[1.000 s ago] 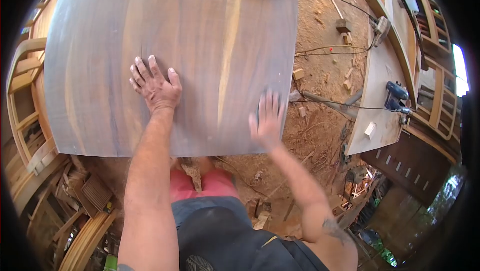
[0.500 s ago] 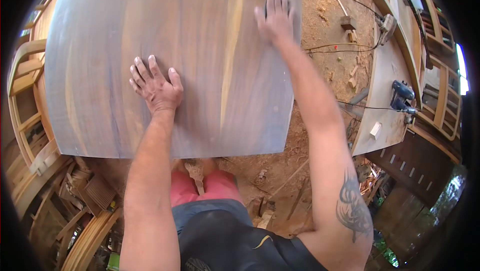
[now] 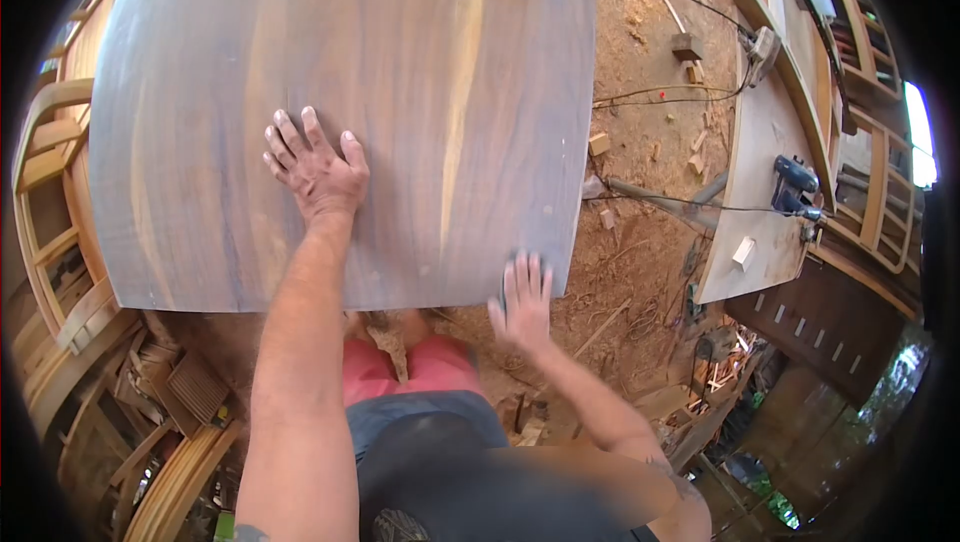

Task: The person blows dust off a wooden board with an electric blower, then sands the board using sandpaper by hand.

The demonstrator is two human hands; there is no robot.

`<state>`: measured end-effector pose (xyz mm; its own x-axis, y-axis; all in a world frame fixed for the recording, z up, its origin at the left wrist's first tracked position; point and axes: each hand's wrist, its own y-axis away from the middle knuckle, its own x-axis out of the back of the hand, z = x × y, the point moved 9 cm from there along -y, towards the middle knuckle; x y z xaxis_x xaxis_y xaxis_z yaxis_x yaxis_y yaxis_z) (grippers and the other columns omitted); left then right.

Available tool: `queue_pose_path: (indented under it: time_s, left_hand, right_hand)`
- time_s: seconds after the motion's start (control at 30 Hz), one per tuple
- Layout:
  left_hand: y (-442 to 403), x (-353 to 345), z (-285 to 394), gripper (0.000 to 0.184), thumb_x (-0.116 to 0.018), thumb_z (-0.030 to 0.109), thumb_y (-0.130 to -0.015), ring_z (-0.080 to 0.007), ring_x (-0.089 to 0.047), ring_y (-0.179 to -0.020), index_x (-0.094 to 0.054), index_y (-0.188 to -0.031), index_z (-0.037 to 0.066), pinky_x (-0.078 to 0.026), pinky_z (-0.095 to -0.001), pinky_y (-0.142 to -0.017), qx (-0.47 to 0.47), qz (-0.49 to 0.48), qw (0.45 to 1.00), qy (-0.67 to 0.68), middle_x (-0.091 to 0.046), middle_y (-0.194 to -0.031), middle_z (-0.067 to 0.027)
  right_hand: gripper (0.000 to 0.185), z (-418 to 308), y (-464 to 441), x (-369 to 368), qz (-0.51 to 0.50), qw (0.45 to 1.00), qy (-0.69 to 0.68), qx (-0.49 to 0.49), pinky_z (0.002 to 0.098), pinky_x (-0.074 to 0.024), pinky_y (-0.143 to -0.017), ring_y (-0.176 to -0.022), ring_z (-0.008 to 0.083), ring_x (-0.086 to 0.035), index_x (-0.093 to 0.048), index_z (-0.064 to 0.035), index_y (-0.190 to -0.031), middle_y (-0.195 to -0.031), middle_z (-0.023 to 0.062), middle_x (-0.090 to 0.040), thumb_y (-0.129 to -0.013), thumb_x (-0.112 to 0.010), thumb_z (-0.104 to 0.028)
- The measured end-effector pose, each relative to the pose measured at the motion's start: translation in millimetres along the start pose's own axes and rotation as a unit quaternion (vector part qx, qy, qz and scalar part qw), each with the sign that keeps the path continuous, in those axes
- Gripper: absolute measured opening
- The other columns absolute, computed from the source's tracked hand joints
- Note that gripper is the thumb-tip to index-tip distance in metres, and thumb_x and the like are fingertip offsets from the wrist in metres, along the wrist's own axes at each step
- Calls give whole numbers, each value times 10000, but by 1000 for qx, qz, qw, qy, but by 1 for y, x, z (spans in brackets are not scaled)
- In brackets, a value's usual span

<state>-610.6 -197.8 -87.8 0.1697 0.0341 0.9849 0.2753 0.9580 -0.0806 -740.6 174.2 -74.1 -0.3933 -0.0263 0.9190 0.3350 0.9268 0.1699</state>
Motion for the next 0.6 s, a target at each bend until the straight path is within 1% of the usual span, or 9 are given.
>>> queue_pose_path:
  time_s: [0.07, 0.13, 0.2, 0.33, 0.4, 0.43, 0.5, 0.57, 0.6]
  left_hand:
    - [-1, 2, 1, 718, -523, 428, -967, -474, -167, -1549, -327, -1570, 91, -125, -639, -1255, -1, -1, 1000, -1, -209, -1667, -259]
    - [0, 2, 1, 712, -522, 425, -972, -467, -166, -1552, -327, -1573, 97, -127, -634, -1256, 2, -5, 1000, -3, -210, -1670, -250]
    - [-1, 1, -1, 699, -520, 423, -981, -449, -164, -1558, -331, -1579, 116, -126, -621, -1260, 9, -8, 1000, -6, -210, -1677, -228]
    - [-2, 1, 0, 711, -529, 419, -968, -458, -163, -1556, -328, -1574, 106, -126, -631, -1256, 5, 1, 1000, 7, -209, -1674, -240]
    - [-1, 0, 0, 730, -544, 412, -948, -478, -169, -1548, -322, -1565, 93, -128, -647, -1252, 0, 4, 1000, 14, -210, -1666, -261]
    - [-1, -1, 0, 730, -545, 413, -947, -477, -169, -1548, -322, -1566, 94, -128, -647, -1252, 0, 3, 1000, 13, -211, -1667, -259]
    - [-1, -1, 0, 731, -545, 413, -946, -475, -170, -1550, -323, -1566, 97, -127, -647, -1251, 4, -1, 1000, 12, -214, -1669, -255]
    - [-1, 2, 1, 733, -547, 418, -945, -474, -171, -1550, -329, -1565, 95, -125, -647, -1251, 2, 4, 1000, 19, -217, -1668, -254]
    - [0, 3, 1, 733, -548, 421, -944, -473, -171, -1550, -332, -1565, 95, -124, -647, -1251, 1, 6, 1000, 23, -219, -1668, -254]
  right_hand:
    - [772, -10, 38, -2, -72, 997, -7, -20, 694, -101, -1231, -1555, 496, -209, -377, 76, -1545, -1641, 331, -286, -942, -606, -349]
    - [783, 5, 8, -1, -43, 999, 17, -2, 676, -95, -1240, -1566, 474, -197, -361, 62, -1562, -1659, 308, -268, -946, -600, -357]
    - [789, 21, -74, 11, 11, 998, 46, 30, 655, -90, -1251, -1577, 448, -187, -342, 40, -1582, -1680, 277, -248, -955, -586, -370]
    - [764, 63, -300, 56, 132, 983, 112, 60, 616, -80, -1267, -1584, 406, -184, -329, -3, -1606, -1711, 214, -219, -1006, -492, -448]
    - [778, 85, -401, 80, 128, 983, 131, 5, 574, -66, -1284, -1604, 353, -136, -261, -35, -1641, -1733, 177, -174, -1040, -373, -516]
    - [780, 96, -444, 93, 119, 986, 116, -27, 568, -63, -1287, -1607, 346, -126, -243, -38, -1647, -1738, 168, -161, -1045, -357, -521]
    - [782, 105, -486, 104, 106, 987, 96, -73, 561, -59, -1290, -1611, 341, -113, -231, -42, -1651, -1743, 158, -146, -1051, -335, -531]
    - [782, 106, -497, 107, 98, 985, 93, -105, 556, -60, -1290, -1611, 347, -106, -240, -41, -1648, -1745, 157, -139, -1054, -326, -542]
    - [780, 102, -485, 105, 109, 986, 95, -84, 560, -61, -1290, -1609, 351, -115, -248, -39, -1645, -1742, 162, -150, -1051, -337, -536]
